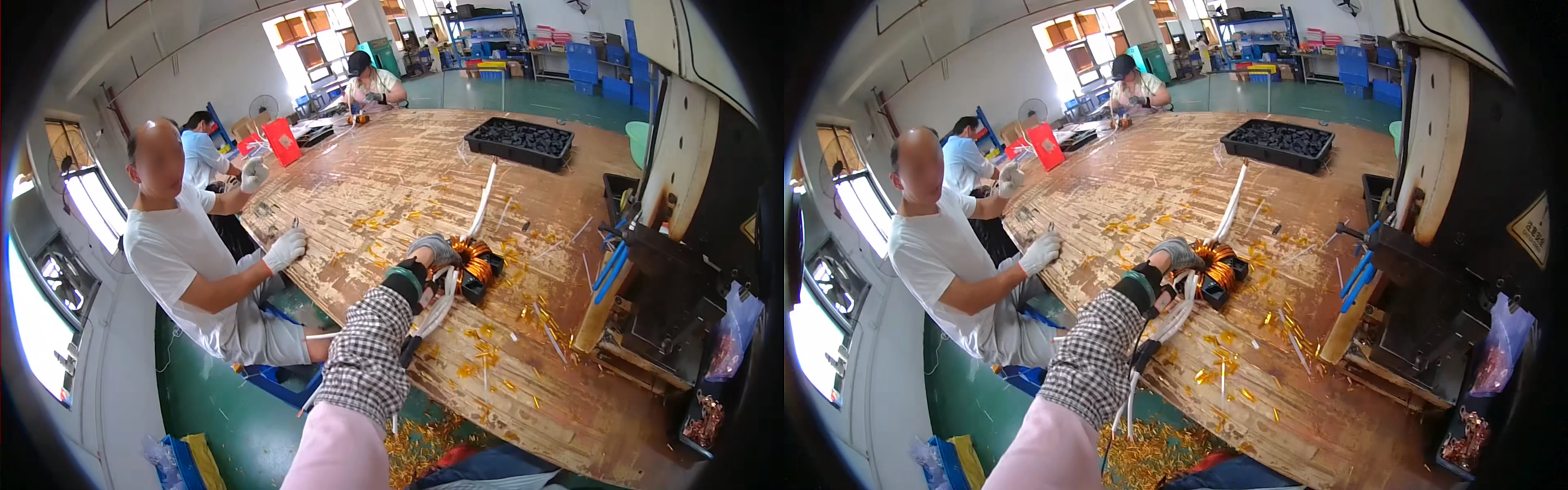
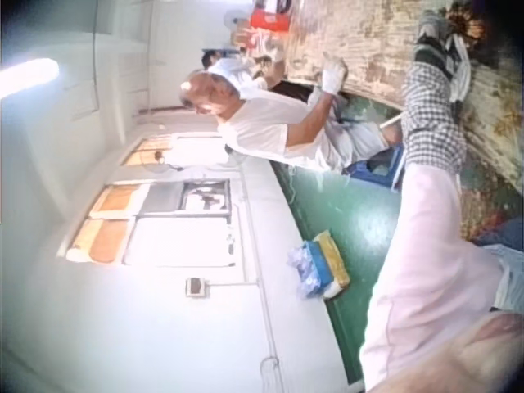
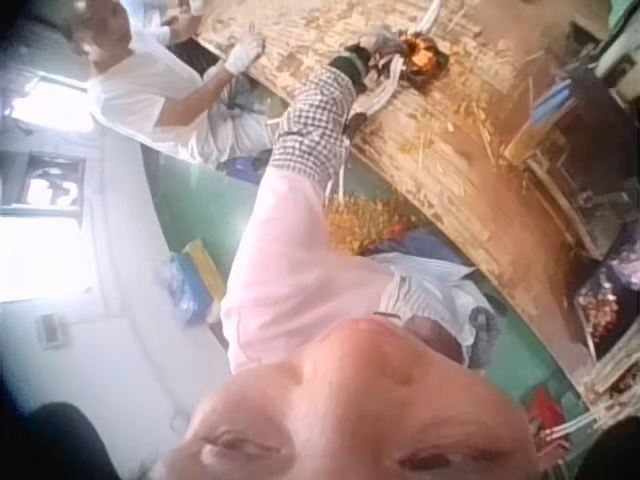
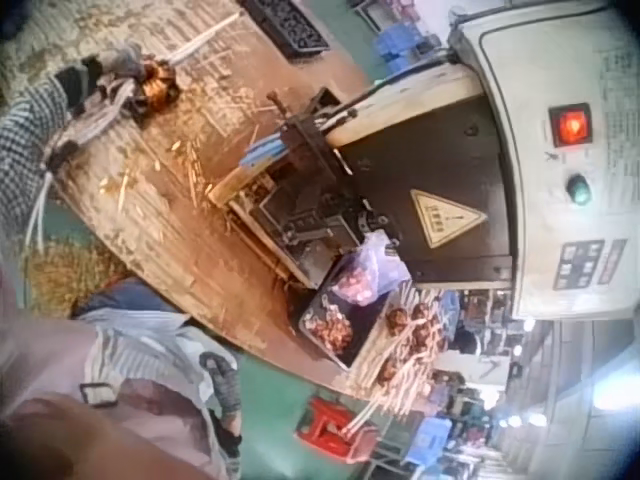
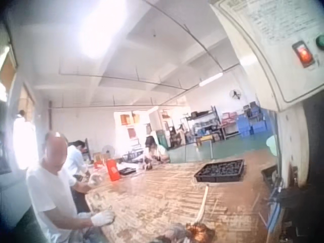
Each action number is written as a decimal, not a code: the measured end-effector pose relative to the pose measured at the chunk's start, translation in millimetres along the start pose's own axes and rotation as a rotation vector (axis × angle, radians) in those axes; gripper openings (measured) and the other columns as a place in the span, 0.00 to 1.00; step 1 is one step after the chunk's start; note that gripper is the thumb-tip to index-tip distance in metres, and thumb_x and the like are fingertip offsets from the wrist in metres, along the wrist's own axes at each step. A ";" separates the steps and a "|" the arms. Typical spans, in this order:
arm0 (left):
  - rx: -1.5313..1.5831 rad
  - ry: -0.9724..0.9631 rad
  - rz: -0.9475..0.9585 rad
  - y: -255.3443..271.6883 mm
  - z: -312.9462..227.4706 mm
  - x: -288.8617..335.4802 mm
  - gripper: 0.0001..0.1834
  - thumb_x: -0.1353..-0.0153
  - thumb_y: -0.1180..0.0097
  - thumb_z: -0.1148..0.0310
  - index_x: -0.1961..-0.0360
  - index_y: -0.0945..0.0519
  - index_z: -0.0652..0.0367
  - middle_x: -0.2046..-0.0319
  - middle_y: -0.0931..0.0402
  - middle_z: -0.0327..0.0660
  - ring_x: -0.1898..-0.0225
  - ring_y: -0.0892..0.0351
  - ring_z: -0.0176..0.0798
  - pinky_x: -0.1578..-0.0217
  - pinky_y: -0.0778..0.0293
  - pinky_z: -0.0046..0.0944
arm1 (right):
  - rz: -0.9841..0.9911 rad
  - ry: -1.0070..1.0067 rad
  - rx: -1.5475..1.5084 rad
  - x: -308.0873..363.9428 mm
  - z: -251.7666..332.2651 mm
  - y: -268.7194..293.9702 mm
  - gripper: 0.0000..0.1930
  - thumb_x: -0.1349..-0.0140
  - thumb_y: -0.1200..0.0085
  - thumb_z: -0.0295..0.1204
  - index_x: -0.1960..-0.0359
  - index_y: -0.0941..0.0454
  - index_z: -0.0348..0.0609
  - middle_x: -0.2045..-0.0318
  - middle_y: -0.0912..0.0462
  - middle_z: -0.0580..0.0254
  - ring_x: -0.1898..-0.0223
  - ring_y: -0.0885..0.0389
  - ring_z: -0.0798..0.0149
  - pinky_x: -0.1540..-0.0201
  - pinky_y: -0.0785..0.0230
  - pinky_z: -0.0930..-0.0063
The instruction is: Assemble copper terminals onto the wiring of motor stator components using a pressing machine.
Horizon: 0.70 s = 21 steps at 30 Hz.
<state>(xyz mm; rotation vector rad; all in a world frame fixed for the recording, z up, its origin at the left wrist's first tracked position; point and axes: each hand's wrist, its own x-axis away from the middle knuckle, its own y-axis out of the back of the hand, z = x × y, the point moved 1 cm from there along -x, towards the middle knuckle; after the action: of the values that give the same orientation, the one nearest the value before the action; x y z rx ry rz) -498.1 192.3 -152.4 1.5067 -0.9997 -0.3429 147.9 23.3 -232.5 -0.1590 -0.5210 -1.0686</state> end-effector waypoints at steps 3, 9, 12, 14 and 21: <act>0.408 0.210 0.151 4.6 -0.7 -1.9 0.28 0.55 0.38 0.49 0.63 0.21 0.65 0.59 0.22 0.48 0.62 0.21 0.48 0.63 0.27 0.44 | 0.002 0.086 -0.049 -12.8 -1.2 -5.6 0.12 0.39 0.48 0.32 0.60 0.25 0.37 0.66 0.23 0.63 0.63 0.27 0.69 0.57 0.34 0.75; -0.034 0.051 -0.269 24.4 -25.4 49.2 0.24 0.61 0.36 0.52 0.70 0.19 0.62 0.68 0.21 0.51 0.64 0.21 0.49 0.63 0.26 0.42 | -0.009 0.076 0.047 5.5 24.2 -3.7 0.12 0.38 0.49 0.32 0.57 0.26 0.37 0.65 0.23 0.64 0.62 0.27 0.69 0.55 0.34 0.77; -0.044 -0.020 -0.452 44.0 -23.7 89.9 0.18 0.60 0.41 0.59 0.70 0.19 0.61 0.68 0.21 0.51 0.63 0.21 0.51 0.63 0.26 0.42 | 0.148 0.204 0.261 -5.1 16.9 11.4 0.14 0.40 0.48 0.35 0.57 0.26 0.39 0.63 0.24 0.62 0.62 0.26 0.66 0.55 0.33 0.74; 0.003 0.004 -0.540 54.2 5.1 111.9 0.24 0.62 0.40 0.57 0.63 0.23 0.60 0.68 0.22 0.52 0.63 0.21 0.52 0.64 0.26 0.43 | 0.210 0.274 0.380 -3.7 53.8 1.2 0.16 0.41 0.48 0.36 0.54 0.28 0.40 0.61 0.24 0.60 0.62 0.25 0.64 0.55 0.32 0.71; 0.067 -0.133 -0.962 53.7 50.4 248.1 0.33 0.63 0.34 0.61 0.52 0.30 0.56 0.60 0.26 0.49 0.56 0.25 0.50 0.56 0.29 0.43 | 0.473 0.601 0.687 -32.2 164.8 -80.9 0.25 0.46 0.45 0.45 0.54 0.28 0.36 0.60 0.22 0.46 0.55 0.24 0.51 0.51 0.32 0.65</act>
<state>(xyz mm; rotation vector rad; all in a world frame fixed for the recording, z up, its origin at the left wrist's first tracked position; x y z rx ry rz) -410.3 -19.5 -32.4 1.9705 -0.3127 -1.1006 11.5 70.9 -114.8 0.6051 -0.2556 -0.3941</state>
